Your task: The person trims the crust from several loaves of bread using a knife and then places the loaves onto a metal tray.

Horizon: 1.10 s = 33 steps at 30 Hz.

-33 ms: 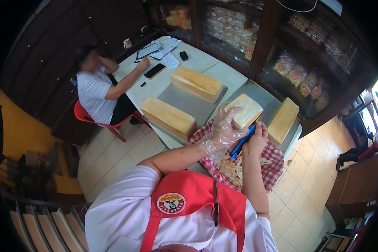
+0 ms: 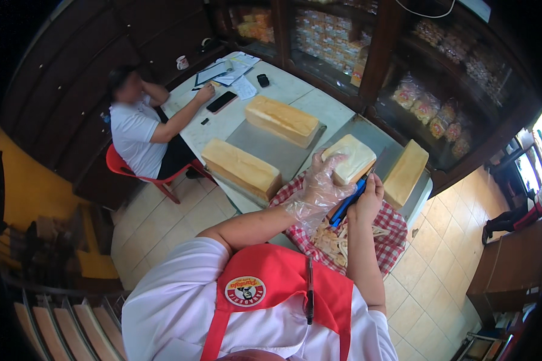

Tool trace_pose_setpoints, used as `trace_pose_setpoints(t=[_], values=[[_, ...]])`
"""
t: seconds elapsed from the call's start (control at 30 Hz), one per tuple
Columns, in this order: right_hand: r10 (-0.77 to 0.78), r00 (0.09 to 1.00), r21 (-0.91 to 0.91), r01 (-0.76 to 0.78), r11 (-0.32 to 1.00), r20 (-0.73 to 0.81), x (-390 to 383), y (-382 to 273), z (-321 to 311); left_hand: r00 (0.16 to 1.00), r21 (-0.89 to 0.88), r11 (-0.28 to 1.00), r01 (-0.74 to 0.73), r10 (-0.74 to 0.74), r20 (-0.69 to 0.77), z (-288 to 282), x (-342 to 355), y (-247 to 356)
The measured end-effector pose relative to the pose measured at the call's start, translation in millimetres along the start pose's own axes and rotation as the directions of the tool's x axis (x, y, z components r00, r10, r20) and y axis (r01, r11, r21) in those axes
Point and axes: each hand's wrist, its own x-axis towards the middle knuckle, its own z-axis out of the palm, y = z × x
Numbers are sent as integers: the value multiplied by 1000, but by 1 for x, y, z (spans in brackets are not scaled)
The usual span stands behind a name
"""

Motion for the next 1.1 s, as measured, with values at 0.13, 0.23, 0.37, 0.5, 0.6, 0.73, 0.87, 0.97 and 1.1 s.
trace_pose_setpoints(t=[0.13, 0.23, 0.37, 0.5, 0.6, 0.73, 0.87, 0.97, 1.1], values=[[8, 1000, 19, -9, 1000, 8, -4, -1, 7, 1000, -10, 1000, 16, -15, 27, -6, 1, 0], [14, 1000, 10, -14, 1000, 6, -6, 1, 9, 1000, -54, 999, 3, -3, 3, -8, 2, -4], [12, 1000, -23, -11, 1000, 23, -8, 2, 14, 1000, -38, 999, 24, -24, -6, -9, 1, -8], [19, 999, -48, -17, 999, 37, -15, 0, 22, 997, -88, 993, 76, -75, 14, -15, -1, -9], [6, 1000, -34, -5, 999, 16, -14, 2, 23, 999, -82, 996, 40, -39, 11, -12, -1, -13], [3, 1000, -100, -1, 995, 19, -14, 3, 19, 984, -200, 965, 168, -154, 86, -2, -5, -29], [5, 1000, -101, -5, 995, -6, -12, 18, 22, 993, 48, 997, 66, -70, 93, -16, -9, -24], [64, 998, -74, -62, 995, 29, -13, 16, 20, 986, 7, 991, 133, -133, 103, -14, -14, -21], [70, 997, -62, -69, 996, 12, -11, 8, 18, 995, 21, 999, 49, -51, 89, -10, -12, -21]])
